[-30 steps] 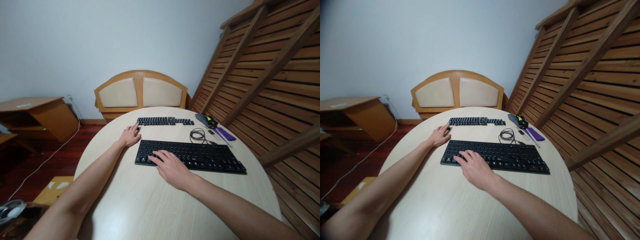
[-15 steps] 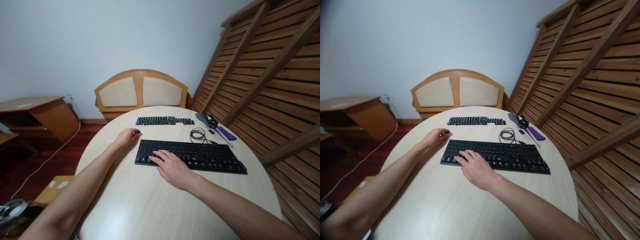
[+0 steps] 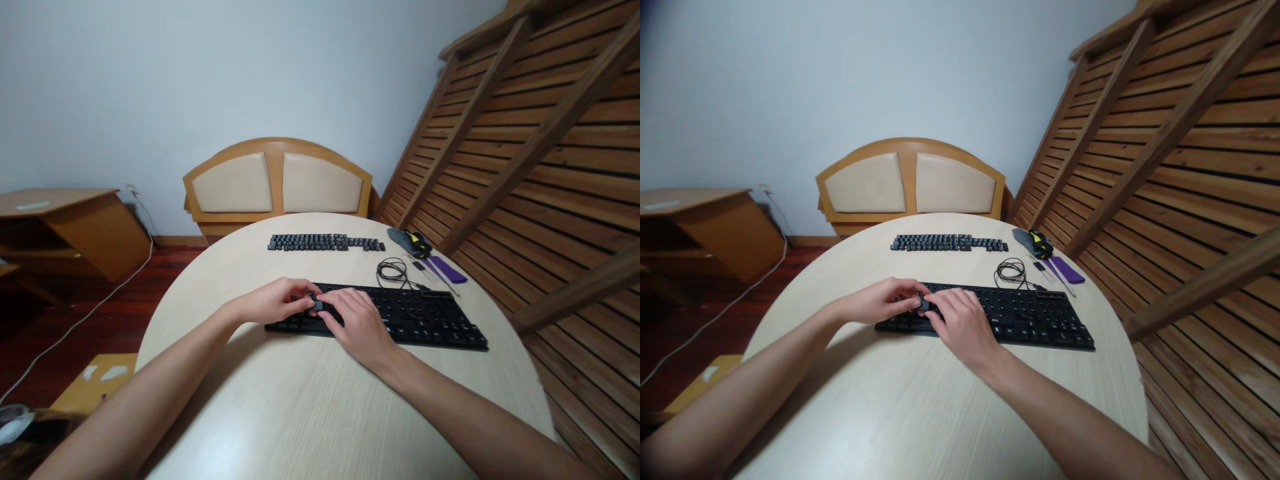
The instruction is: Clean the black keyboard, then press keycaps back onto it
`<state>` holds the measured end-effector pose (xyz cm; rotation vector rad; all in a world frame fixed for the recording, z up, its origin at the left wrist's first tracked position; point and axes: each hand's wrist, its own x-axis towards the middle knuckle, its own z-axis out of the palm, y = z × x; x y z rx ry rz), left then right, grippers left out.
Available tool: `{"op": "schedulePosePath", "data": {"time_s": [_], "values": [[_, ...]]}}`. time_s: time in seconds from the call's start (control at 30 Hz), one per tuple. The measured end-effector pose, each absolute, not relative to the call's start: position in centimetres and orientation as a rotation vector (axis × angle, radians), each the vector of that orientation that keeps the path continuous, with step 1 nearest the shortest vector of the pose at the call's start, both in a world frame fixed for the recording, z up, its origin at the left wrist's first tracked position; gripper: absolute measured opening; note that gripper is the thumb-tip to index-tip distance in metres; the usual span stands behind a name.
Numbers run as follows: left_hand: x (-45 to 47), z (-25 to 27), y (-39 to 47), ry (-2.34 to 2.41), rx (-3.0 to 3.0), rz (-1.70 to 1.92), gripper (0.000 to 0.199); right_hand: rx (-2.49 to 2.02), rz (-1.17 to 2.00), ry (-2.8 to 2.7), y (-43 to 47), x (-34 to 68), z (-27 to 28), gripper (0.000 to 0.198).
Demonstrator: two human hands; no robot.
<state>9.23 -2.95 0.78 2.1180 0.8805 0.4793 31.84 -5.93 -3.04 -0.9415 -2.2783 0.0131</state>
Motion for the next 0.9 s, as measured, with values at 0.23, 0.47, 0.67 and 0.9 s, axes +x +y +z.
{"op": "schedulePosePath", "data": {"time_s": [0.23, 0.47, 0.67, 0.9], "values": [[9.3, 1.4, -3.3, 0.99, 2.504, 0.512, 0.025, -0.974, 0.024, -2.234, -5.5, 31.9, -3.7, 0.016], [8.1, 2.5, -3.2, 1.09, 2.642, 0.383, 0.025, -0.984, 0.106, -2.251, -5.6, 31.8, -3.8, 0.021], [4.7, 2.6, -1.9, 1.162, 2.295, 0.223, 0.027, -0.866, 0.214, -2.414, -6.1, 31.7, -3.6, 0.035], [3.1, 1.7, -0.8, 1.152, 2.211, 0.049, 0.025, -0.856, 0.229, -2.484, -6.1, 31.8, -3.9, 0.03]]}}
